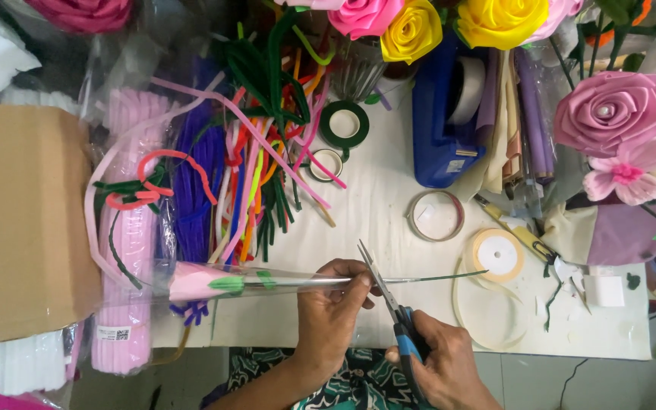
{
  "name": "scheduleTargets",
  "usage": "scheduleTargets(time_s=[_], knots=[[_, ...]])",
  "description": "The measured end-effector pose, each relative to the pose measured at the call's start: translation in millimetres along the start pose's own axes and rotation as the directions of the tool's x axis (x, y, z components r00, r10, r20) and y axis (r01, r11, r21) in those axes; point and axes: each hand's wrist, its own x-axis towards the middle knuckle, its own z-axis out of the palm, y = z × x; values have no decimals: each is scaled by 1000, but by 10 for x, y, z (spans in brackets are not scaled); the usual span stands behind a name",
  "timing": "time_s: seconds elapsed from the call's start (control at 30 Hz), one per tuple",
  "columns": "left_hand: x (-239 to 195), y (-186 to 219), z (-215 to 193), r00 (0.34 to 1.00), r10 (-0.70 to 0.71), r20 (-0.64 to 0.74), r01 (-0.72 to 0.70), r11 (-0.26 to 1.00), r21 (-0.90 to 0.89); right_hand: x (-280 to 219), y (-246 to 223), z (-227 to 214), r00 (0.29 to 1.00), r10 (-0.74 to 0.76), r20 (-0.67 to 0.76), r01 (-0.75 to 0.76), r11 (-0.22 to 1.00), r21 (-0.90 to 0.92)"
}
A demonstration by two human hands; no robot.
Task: The person wraps a cream ribbon around the stem of a pink artificial rose encased in clear plastic. They tie a small bow, trim the excess ribbon and stem with scissors, and place the finished flower among other colorful artificial flowers on the table.
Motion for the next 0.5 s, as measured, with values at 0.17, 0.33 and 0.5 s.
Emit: scheduleTargets(time_s=[0.17, 0.33, 0.5], knots=[[6, -16, -6, 1000, 17, 21, -17, 1000, 4, 2, 46, 34, 996, -74, -46, 75, 997, 16], [10, -24, 3, 999, 16, 30, -16, 1000, 5, 15, 94, 82, 990, -114, -83, 117, 993, 28], [-2, 40, 33, 1000, -22, 18, 22, 1000, 9, 11, 197, 113, 988, -114, -101, 114, 993, -10]])
